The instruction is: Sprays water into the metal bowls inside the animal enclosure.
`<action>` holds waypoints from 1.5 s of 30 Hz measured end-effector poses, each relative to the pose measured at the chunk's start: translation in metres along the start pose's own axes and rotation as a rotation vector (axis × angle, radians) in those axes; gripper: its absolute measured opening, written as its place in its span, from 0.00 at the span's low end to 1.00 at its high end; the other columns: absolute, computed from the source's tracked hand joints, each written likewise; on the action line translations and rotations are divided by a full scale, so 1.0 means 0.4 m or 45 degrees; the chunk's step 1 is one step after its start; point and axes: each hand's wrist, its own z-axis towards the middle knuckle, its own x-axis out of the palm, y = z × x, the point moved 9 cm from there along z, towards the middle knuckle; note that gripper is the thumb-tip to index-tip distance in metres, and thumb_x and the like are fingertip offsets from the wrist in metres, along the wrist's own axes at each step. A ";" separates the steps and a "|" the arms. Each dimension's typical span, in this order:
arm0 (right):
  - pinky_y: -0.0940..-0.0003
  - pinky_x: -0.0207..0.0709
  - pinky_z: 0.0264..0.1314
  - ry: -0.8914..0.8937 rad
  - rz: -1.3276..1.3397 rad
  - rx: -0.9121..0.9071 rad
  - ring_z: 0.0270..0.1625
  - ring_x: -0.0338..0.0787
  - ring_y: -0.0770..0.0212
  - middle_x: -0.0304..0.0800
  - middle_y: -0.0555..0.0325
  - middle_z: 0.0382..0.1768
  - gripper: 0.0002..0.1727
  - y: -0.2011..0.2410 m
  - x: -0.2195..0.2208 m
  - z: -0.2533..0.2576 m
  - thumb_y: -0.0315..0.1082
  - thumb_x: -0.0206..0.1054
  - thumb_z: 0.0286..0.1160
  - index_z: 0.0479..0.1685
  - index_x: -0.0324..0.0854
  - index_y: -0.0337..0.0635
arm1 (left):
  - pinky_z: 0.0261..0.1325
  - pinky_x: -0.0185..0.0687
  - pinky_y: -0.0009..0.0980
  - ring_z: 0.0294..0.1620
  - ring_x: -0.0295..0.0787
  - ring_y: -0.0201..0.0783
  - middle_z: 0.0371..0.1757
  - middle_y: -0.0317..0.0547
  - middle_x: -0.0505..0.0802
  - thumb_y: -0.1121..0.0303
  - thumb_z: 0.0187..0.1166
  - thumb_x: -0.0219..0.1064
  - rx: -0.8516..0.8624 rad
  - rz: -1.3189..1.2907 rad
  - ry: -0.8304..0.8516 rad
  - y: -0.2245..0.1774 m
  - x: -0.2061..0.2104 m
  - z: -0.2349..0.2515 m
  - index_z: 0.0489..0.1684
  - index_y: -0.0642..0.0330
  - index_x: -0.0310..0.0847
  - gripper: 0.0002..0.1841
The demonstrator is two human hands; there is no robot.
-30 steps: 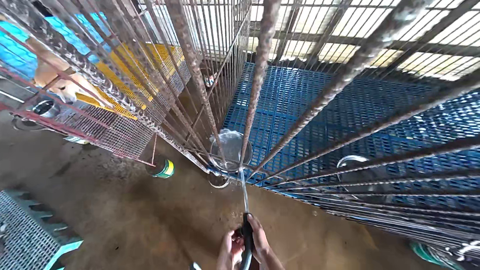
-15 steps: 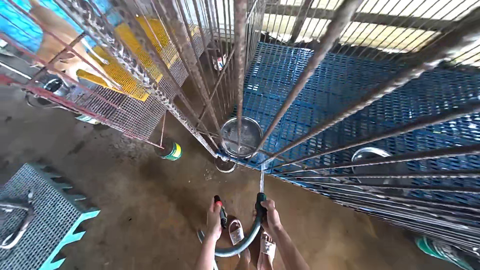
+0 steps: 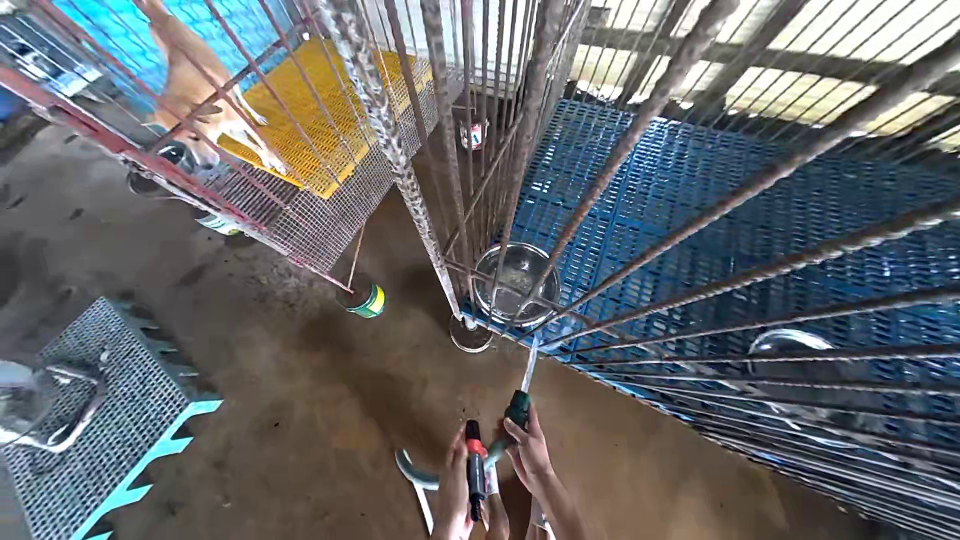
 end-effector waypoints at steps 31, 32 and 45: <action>0.52 0.90 0.40 0.495 -0.510 0.118 0.33 0.90 0.53 0.84 0.45 0.45 0.47 0.217 0.037 -0.144 0.30 0.65 0.73 0.93 0.43 0.44 | 0.79 0.65 0.51 0.81 0.71 0.55 0.82 0.68 0.74 0.68 0.94 0.45 0.260 0.079 0.018 -0.304 0.213 0.342 0.80 0.74 0.67 0.23; 0.54 0.90 0.38 0.535 -0.508 0.126 0.31 0.90 0.55 0.85 0.48 0.43 0.47 0.219 0.052 -0.156 0.30 0.65 0.72 0.93 0.42 0.44 | 0.82 0.62 0.53 0.85 0.67 0.57 0.84 0.69 0.72 0.68 0.94 0.47 0.249 0.053 0.013 -0.296 0.237 0.389 0.81 0.73 0.67 0.23; 0.60 0.87 0.48 0.607 -0.492 0.080 0.41 0.90 0.61 0.85 0.47 0.52 0.47 0.204 0.076 -0.158 0.26 0.67 0.72 0.93 0.45 0.41 | 0.64 0.77 0.35 0.55 0.81 0.38 0.58 0.56 0.86 0.68 0.93 0.50 0.502 0.028 0.030 -0.401 0.381 0.372 0.67 0.73 0.74 0.17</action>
